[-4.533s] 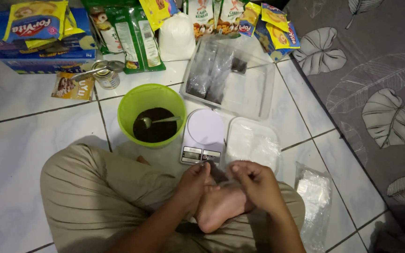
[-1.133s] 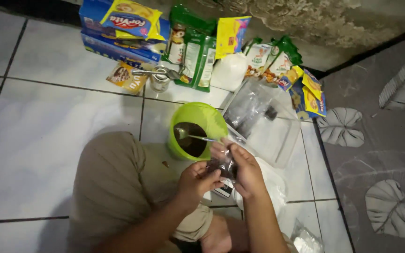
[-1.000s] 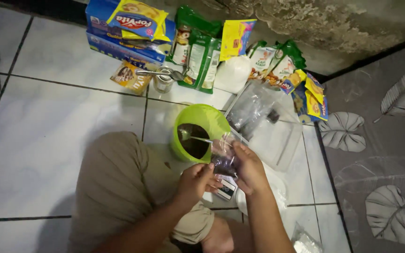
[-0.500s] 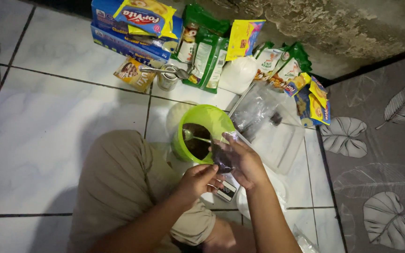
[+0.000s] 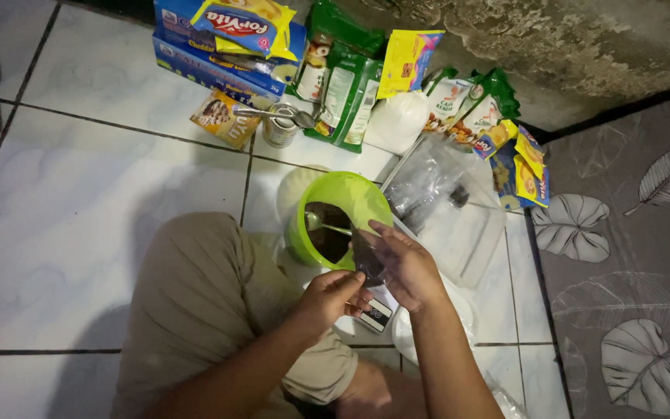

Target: Scooping dark powder into small plastic bags and weighing them on a digital scale

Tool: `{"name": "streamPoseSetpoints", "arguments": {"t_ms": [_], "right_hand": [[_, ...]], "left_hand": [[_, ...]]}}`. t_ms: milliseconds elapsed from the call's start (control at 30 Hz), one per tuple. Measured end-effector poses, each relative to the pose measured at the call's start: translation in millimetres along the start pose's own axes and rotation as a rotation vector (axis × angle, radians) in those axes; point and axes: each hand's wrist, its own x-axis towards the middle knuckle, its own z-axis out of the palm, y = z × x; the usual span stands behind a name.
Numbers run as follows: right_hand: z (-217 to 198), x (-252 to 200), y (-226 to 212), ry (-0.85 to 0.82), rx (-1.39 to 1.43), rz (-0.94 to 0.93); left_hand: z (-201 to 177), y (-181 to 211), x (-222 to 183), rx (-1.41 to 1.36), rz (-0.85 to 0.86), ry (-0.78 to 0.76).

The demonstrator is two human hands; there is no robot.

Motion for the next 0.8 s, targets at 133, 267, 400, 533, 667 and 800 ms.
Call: {"name": "streamPoseSetpoints", "arguments": {"t_ms": [133,267,400,533,667,800], "right_hand": [[-8.7,8.0,6.0,0.055,-0.016,0.0],[-10.9,10.1,7.3,-0.011,-0.018,0.011],[-8.7,7.0,6.0,0.041,-0.052,0.004],[-27.2,23.7,20.4,-0.014,-0.088,-0.033],[-14.9,8.1,12.3,-0.022,-0.105,-0.041],[-8.2,1.4,6.0,-0.002,-0.107,-0.024]], "left_hand": [[-3.7,-7.0,4.4,0.019,0.036,-0.044],[-5.6,-9.8,5.6,0.011,0.065,-0.062],[-3.3,-5.6,1.8,0.023,0.055,-0.05],[-8.6,-13.3,11.6,0.021,0.025,-0.051],[-9.8,-14.4,9.7,0.031,0.02,-0.053],[-8.6,-9.5,6.7,0.025,0.027,-0.059]]}}
